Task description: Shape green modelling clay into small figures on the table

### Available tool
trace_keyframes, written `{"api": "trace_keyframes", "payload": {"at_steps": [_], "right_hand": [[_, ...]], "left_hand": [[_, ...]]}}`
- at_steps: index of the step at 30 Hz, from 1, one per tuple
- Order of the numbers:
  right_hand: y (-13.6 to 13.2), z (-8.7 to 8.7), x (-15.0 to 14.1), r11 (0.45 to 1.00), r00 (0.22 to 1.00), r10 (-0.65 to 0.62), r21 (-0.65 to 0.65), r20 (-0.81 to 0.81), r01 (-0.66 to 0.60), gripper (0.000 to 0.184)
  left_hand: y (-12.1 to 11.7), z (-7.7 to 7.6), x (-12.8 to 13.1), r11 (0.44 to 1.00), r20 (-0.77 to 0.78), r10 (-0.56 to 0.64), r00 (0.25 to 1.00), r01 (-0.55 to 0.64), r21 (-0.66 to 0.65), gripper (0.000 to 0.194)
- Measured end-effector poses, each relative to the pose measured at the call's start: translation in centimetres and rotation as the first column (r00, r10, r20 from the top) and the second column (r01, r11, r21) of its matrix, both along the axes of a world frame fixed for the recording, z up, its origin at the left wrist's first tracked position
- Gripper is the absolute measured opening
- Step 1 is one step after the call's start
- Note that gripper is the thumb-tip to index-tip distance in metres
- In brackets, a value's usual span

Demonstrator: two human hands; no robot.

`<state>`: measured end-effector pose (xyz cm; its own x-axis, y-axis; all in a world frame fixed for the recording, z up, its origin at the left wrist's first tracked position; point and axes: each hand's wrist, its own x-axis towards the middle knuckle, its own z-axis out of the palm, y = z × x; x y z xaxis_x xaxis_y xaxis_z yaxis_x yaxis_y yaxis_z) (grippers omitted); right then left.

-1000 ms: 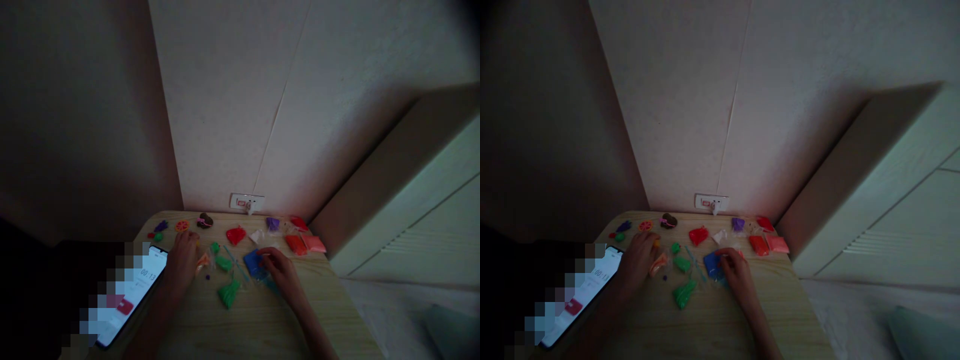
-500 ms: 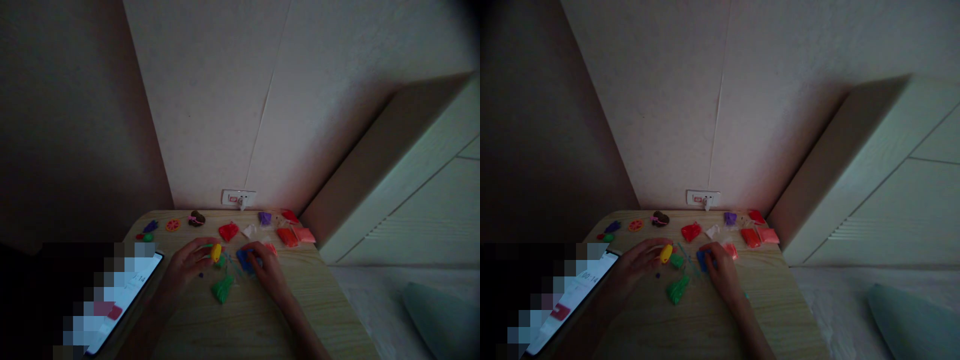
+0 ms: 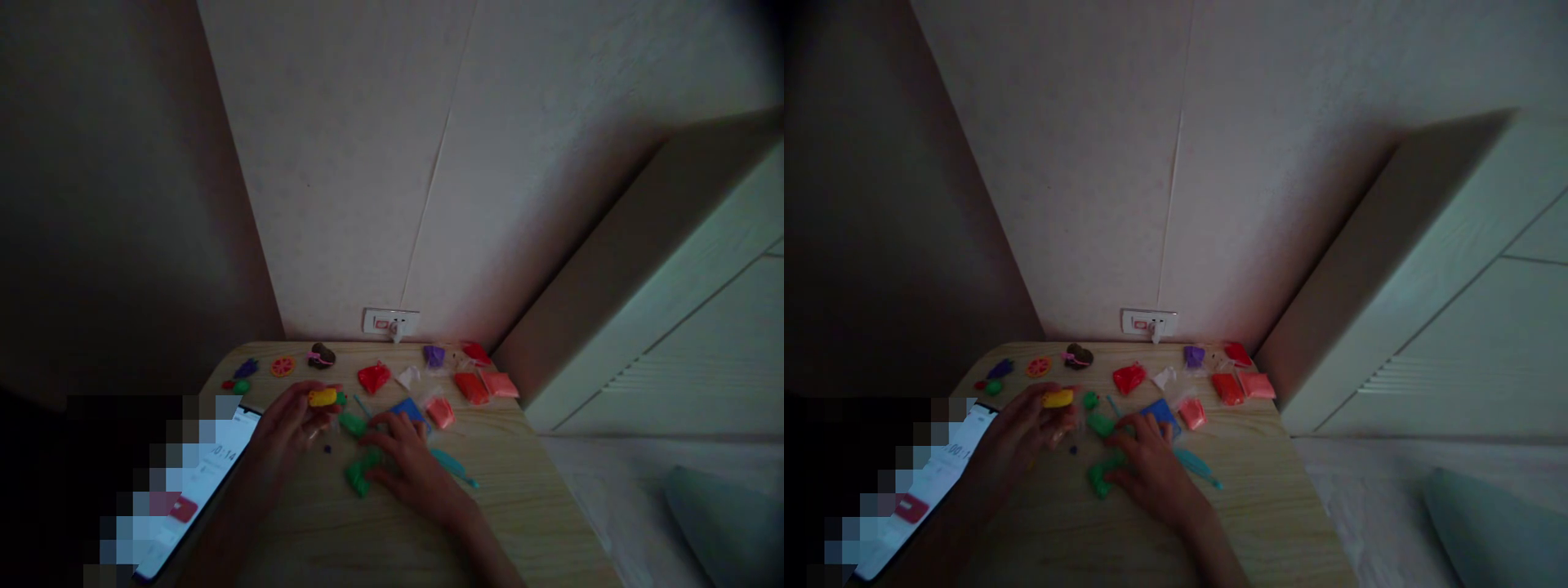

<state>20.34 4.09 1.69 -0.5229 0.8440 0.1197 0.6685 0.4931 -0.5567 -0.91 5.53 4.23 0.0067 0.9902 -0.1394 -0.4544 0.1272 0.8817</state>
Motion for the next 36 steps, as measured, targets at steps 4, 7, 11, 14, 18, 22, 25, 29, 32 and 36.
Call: {"api": "trace_keyframes", "payload": {"at_steps": [4,7,11,14,18,22,25,29,32,36], "right_hand": [[0.2,-0.1,0.2,1.000,1.000,-0.018,-0.026,0.025,0.018,0.027],[0.6,-0.4,0.8,0.997,0.997,-0.072,-0.005,0.027,0.072,0.024],[1.0,-1.0,1.2,0.992,0.993,-0.118,0.036,-0.023,0.119,0.029],[1.1,-1.2,1.3,0.988,0.987,-0.142,0.054,-0.081,0.147,0.032],[1.3,-0.7,1.8,0.986,0.966,-0.157,0.018,-0.206,0.164,0.024],[1.1,0.6,2.9,0.993,0.926,-0.088,-0.102,-0.367,0.054,0.015],[-0.1,1.7,3.8,0.983,0.921,-0.065,-0.182,-0.384,-0.006,0.018],[-3.1,2.7,4.8,0.939,0.963,0.040,-0.319,-0.267,-0.128,0.015],[-5.1,3.1,5.5,0.904,0.988,0.022,-0.420,-0.155,-0.086,0.016],[-6.0,3.8,5.9,0.867,0.994,0.026,-0.493,-0.110,-0.077,0.019]], "left_hand": [[0.1,-0.6,-0.2,1.000,0.013,0.005,1.000,-0.005,-0.024,0.026],[0.0,-0.6,0.0,0.999,0.031,0.007,1.000,-0.005,-0.053,0.028],[-0.2,0.0,0.3,0.998,0.042,-0.030,0.999,0.032,-0.048,0.027],[-0.3,0.2,0.5,0.996,-0.008,-0.072,0.997,0.072,-0.051,0.027],[-0.2,0.2,0.5,0.997,-0.089,-0.070,0.994,0.066,-0.048,0.029],[-0.4,0.0,0.4,0.997,-0.129,-0.072,0.989,0.066,-0.047,0.034],[-0.5,0.1,0.3,0.995,-0.112,-0.086,0.990,0.078,-0.069,0.031],[-0.4,0.3,0.4,0.995,-0.103,-0.090,0.991,0.084,-0.061,0.031],[-0.4,0.3,0.6,0.996,-0.110,-0.086,0.990,0.082,-0.041,0.030],[-0.2,-0.1,0.7,0.994,-0.186,-0.099,0.978,0.105,0.021,0.028]]}}
